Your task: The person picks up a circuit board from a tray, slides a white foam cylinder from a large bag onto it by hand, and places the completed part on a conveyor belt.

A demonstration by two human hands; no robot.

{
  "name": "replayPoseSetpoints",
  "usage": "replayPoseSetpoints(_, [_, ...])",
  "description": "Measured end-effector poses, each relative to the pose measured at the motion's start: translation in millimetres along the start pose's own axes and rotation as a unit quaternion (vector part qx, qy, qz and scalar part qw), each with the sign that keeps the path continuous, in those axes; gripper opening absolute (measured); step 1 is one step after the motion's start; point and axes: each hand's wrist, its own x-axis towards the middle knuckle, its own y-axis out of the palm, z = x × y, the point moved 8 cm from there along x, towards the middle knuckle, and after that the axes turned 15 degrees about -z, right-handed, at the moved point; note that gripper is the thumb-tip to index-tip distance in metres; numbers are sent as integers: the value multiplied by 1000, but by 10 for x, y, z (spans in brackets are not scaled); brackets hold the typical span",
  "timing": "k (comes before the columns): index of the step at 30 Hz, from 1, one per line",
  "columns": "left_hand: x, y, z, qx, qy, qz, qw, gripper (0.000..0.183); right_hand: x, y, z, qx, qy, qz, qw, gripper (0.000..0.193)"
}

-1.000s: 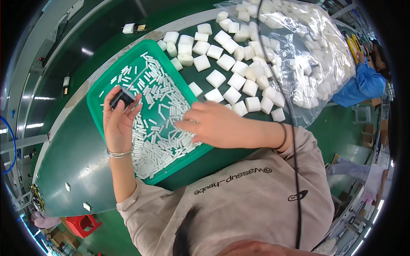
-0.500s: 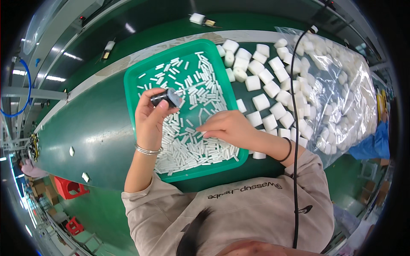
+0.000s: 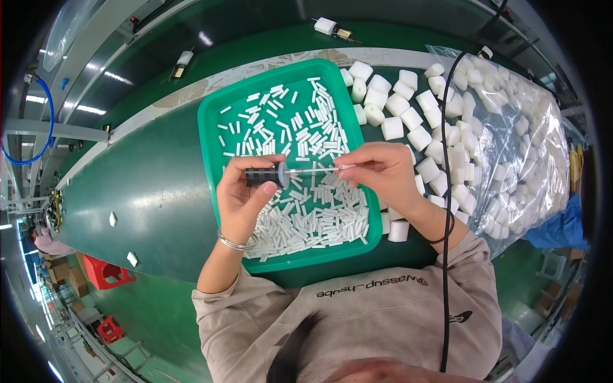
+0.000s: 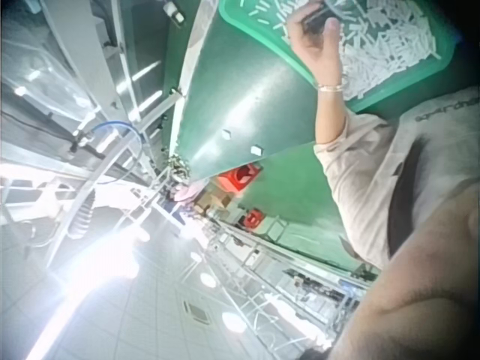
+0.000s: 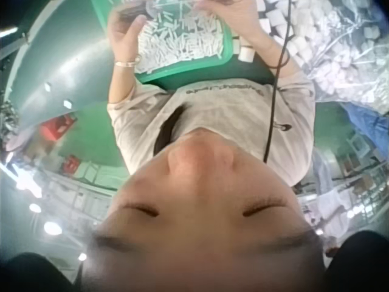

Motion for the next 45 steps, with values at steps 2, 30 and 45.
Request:
replayPoseSetpoints(2, [-21, 9, -1, 18, 16, 3, 1000, 24, -13, -1, 22, -3, -3, 1, 1000, 16])
replayPoseSetpoints(30, [-614, 518, -747, 258, 156, 54, 952, 33, -520, 141, 893, -119, -404, 62, 905, 12])
replayPoseSetpoints(45, [-10, 644, -2, 320, 69, 161, 931, 35, -222, 43, 548, -256, -474, 38, 842, 20])
